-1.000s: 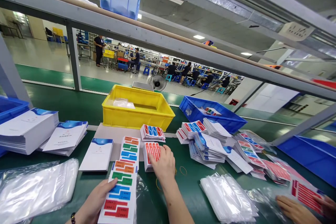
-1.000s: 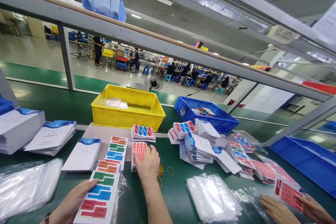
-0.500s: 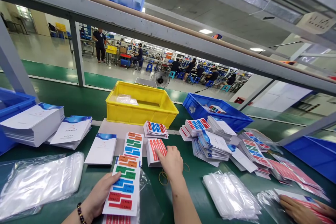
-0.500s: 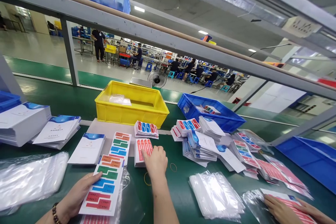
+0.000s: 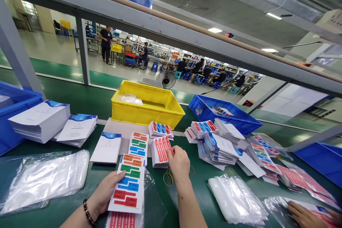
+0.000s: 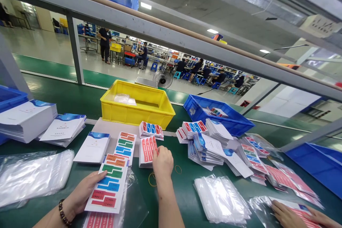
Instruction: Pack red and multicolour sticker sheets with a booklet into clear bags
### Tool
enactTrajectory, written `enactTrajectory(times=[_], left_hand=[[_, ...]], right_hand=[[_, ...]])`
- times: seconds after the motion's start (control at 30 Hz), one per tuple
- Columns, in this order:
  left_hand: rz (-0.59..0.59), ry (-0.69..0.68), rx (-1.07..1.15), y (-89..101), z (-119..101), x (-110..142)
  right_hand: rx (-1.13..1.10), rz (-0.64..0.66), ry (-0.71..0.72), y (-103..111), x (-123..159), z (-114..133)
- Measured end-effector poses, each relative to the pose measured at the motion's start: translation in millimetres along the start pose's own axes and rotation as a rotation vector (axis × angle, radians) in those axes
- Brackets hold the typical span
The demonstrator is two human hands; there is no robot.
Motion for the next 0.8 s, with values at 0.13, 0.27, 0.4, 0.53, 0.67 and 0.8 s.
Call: enactTrajectory(times=[0.13,0.27,0.4,0.53,0.67,0.8], left_hand=[[-0.024,-0.023,0.020,2.8,-1,-1],[-0.001,-0.079,0.105,-1.6,-4,-3],[0.043,-0.148,0.114,-5.4,-8,-6],[0.047,-0.206,0.010,-4.5,-11,-6],[0.048,-0.198,0.003,-4.9,-10,-6],[0.043,-0.175,0.001,-5.0,-9,-6]], right_hand=[[-0.385,0.055,0.058,4,8,-1],[-1.056,0.386,0.130,-38,39,33],[-1.000,0.714,0.197,-89,83,75],[-0.727,0.623,0.397,-90,96,93],[-0.701,0.540,0.476,-76,93,96],[-0.765,0.435,0.425,-66,86,88]])
Point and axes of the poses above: each hand's wrist, its own x-axis away from the middle knuckle, its own y-axis out of the back of the hand, z = x × y, the point moved 10 cm from there along -x, towards the middle knuckle, and after that the axes turned 9 degrees about z, right-handed, at the moved point
